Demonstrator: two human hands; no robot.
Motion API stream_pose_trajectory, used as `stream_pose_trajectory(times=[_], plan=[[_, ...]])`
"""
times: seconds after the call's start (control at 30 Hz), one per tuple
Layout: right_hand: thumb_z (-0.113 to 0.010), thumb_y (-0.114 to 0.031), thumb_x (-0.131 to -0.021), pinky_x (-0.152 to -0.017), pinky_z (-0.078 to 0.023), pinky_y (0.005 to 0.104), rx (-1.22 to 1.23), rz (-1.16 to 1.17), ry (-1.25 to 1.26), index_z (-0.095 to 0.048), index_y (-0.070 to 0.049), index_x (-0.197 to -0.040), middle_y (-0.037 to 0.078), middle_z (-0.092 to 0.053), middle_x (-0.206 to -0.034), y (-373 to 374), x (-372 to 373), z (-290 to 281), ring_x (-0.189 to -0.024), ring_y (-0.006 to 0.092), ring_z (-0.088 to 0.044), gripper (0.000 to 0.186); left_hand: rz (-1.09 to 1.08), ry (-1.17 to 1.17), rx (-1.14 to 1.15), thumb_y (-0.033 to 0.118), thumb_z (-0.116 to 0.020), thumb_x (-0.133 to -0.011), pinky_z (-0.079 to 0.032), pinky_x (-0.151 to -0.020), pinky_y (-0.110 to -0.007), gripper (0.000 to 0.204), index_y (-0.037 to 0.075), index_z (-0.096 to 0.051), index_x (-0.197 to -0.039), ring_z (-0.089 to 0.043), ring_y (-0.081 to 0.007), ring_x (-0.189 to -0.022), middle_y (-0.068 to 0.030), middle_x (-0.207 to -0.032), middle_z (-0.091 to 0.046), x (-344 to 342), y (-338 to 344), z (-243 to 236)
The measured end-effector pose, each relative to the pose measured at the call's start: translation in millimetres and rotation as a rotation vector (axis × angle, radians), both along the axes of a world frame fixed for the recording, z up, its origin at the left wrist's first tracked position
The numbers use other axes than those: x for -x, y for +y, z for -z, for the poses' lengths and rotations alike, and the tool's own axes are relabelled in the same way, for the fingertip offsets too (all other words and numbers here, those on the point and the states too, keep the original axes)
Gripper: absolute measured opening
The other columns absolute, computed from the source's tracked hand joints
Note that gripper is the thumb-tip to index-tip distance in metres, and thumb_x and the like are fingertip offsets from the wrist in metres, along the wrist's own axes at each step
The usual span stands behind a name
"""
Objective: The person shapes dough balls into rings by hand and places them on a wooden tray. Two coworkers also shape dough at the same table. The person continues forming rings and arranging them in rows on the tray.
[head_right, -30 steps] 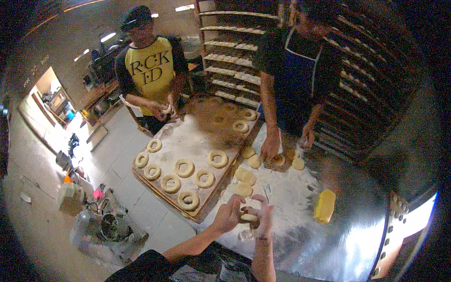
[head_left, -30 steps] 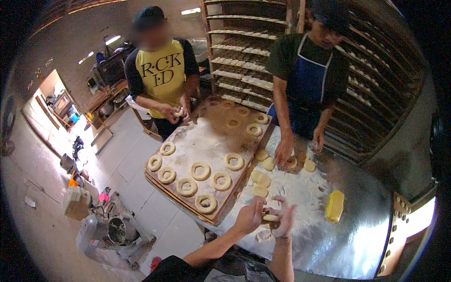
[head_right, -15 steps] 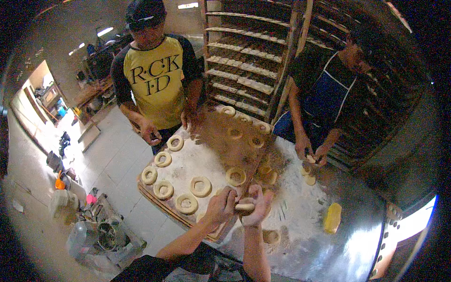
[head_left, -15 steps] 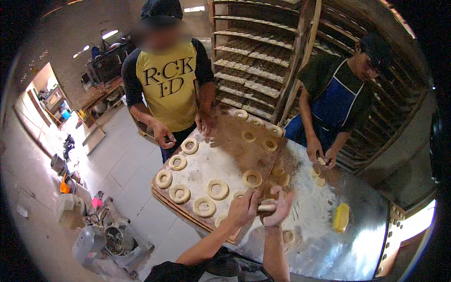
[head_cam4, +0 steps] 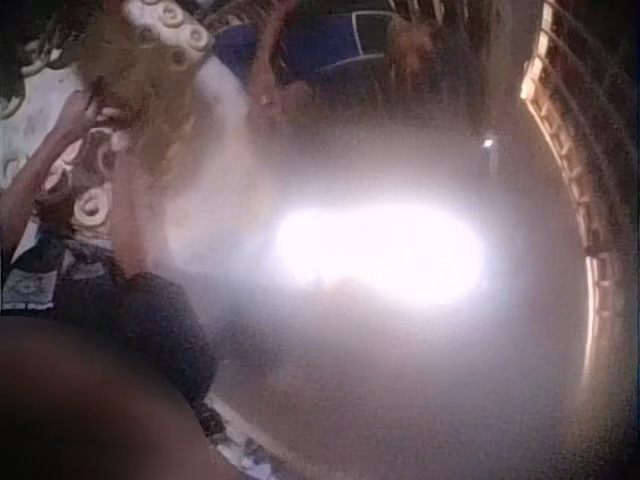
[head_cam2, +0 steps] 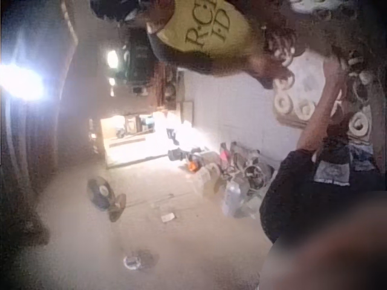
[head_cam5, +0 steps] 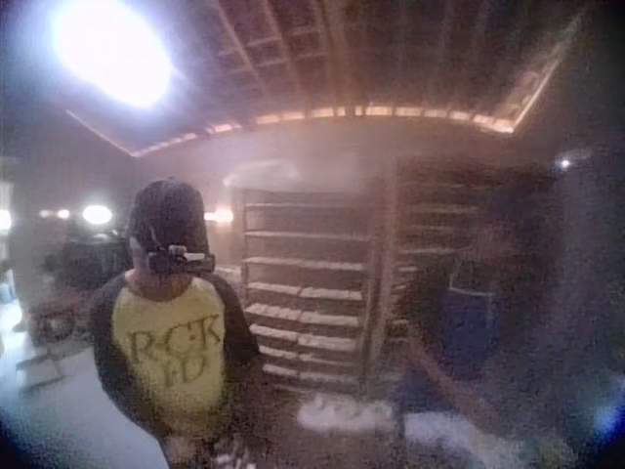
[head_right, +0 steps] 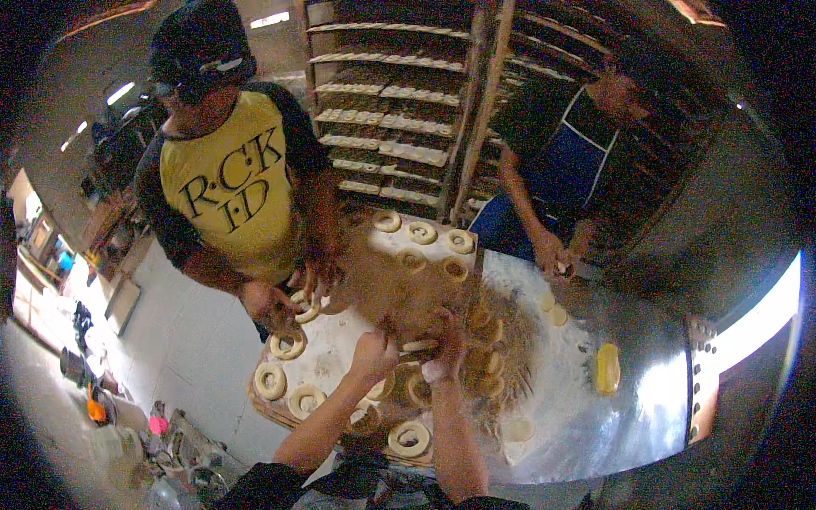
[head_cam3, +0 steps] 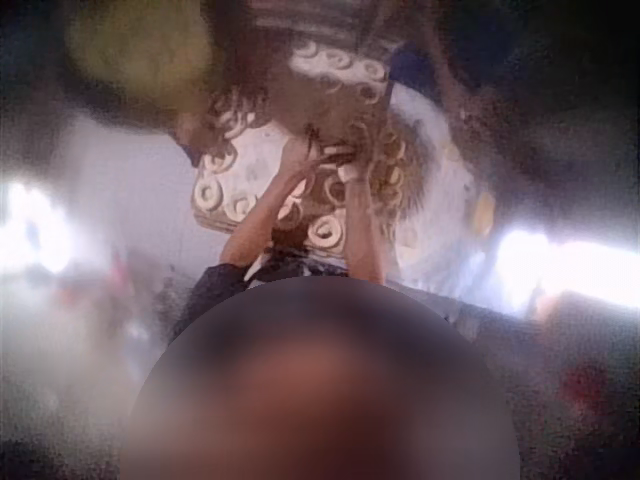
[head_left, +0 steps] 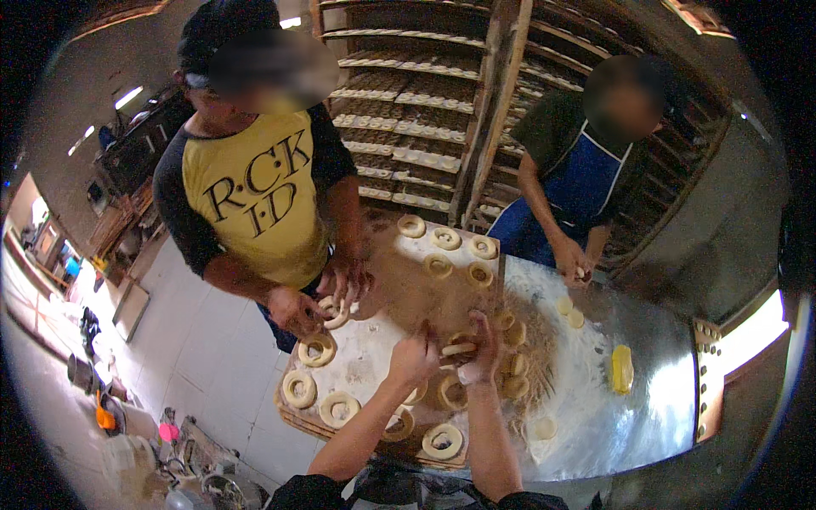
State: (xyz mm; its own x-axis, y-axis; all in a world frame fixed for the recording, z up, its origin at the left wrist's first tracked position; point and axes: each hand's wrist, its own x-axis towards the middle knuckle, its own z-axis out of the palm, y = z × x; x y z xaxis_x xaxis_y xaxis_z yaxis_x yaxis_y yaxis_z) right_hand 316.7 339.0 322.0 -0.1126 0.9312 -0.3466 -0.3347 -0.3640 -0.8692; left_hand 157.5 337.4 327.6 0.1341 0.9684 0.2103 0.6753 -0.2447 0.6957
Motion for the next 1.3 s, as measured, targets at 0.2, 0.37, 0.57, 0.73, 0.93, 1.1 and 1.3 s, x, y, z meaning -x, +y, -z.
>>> stream_pose_trajectory(times=[0.2, 0.37, 0.57, 0.73, 0.93, 1.1, 1.3], plan=[[-0.051, -0.057, -0.098, -0.113, -0.034, 0.0381, -0.042, -0.088, 0.161, -0.034, -0.009, -0.154, 0.014, -0.042, -0.150, 25, 21, -3, -0.136, 0.0237, -0.042, 0.076, 0.089, -0.325, -0.040, 0.034, -0.054, -0.093, -0.053, -0.067, -0.055, 0.035, 0.004, -0.064, -0.106, -0.065, -0.0482, -0.076, -0.0275, -0.088, -0.067, -3, 29, -13], [-0.060, -0.053, -0.092, -0.112, -0.035, 0.0466, -0.621, 0.018, -1.606, -0.035, -0.008, -0.152, 0.021, -0.042, -0.149, 55, 25, 45, -0.132, 0.0364, -0.045, 0.079, 0.075, 0.324, -0.507, 0.043, -0.057, -0.092, -0.052, -0.074, -0.055, 0.050, 0.004, -0.059, -0.122, -0.064, -0.0458, -0.089, -0.0247, -0.102, -0.067, 15, 97, 83], [-0.059, -0.049, -0.088, -0.111, -0.030, 0.0591, -0.571, -0.183, -1.537, -0.025, -0.009, -0.155, 0.029, -0.034, -0.150, 45, -1, 63, -0.131, 0.0482, -0.040, 0.085, -0.052, 0.319, 0.045, 0.048, -0.063, -0.087, -0.043, -0.095, -0.060, 0.062, 0.006, -0.057, -0.131, -0.046, -0.0414, -0.131, -0.0257, -0.144, -0.046, 41, 59, 69], [-0.060, -0.052, -0.086, -0.109, -0.026, 0.0635, -0.348, -0.271, -1.718, -0.026, -0.010, -0.155, 0.029, -0.035, -0.148, 51, 29, 58, -0.130, 0.0473, -0.039, 0.088, 0.160, 0.406, 0.129, 0.043, -0.064, -0.086, -0.040, -0.099, -0.064, 0.069, 0.014, -0.044, -0.146, -0.044, -0.0429, -0.134, -0.0219, -0.150, -0.043, 45, 52, 62], [-0.064, -0.053, -0.082, -0.109, -0.030, 0.0562, -0.332, -0.207, -1.543, -0.032, -0.012, -0.153, 0.026, -0.042, -0.144, 24, 18, 12, -0.131, 0.0436, -0.042, 0.088, 0.112, 0.367, 0.503, 0.041, -0.061, -0.089, -0.042, -0.102, -0.059, 0.077, 0.016, -0.030, -0.154, -0.042, -0.0437, -0.135, -0.0235, -0.149, -0.043, 39, 60, 41], [-0.059, -0.051, -0.089, -0.108, -0.040, 0.0488, -0.133, -0.164, -1.519, -0.051, -0.013, -0.141, 0.018, -0.053, -0.142, -69, -86, -17, -0.128, 0.0378, -0.051, 0.064, 0.018, 0.344, 0.413, 0.040, -0.058, -0.092, -0.040, -0.105, -0.057, 0.073, 0.010, -0.030, -0.153, -0.043, -0.0466, -0.133, -0.0257, -0.150, -0.040, 40, 53, 66], [-0.068, -0.038, -0.086, -0.095, -0.050, 0.0480, 0.057, -0.038, -1.663, -0.060, -0.008, -0.130, 0.020, -0.062, -0.130, -200, -211, 16, -0.112, 0.0397, -0.062, 0.054, -0.036, 0.401, 0.044, 0.027, -0.061, -0.094, -0.040, -0.102, -0.057, 0.061, 0.006, -0.039, -0.146, -0.049, -0.0457, -0.125, -0.0276, -0.145, -0.044, 13, 1, 48]])
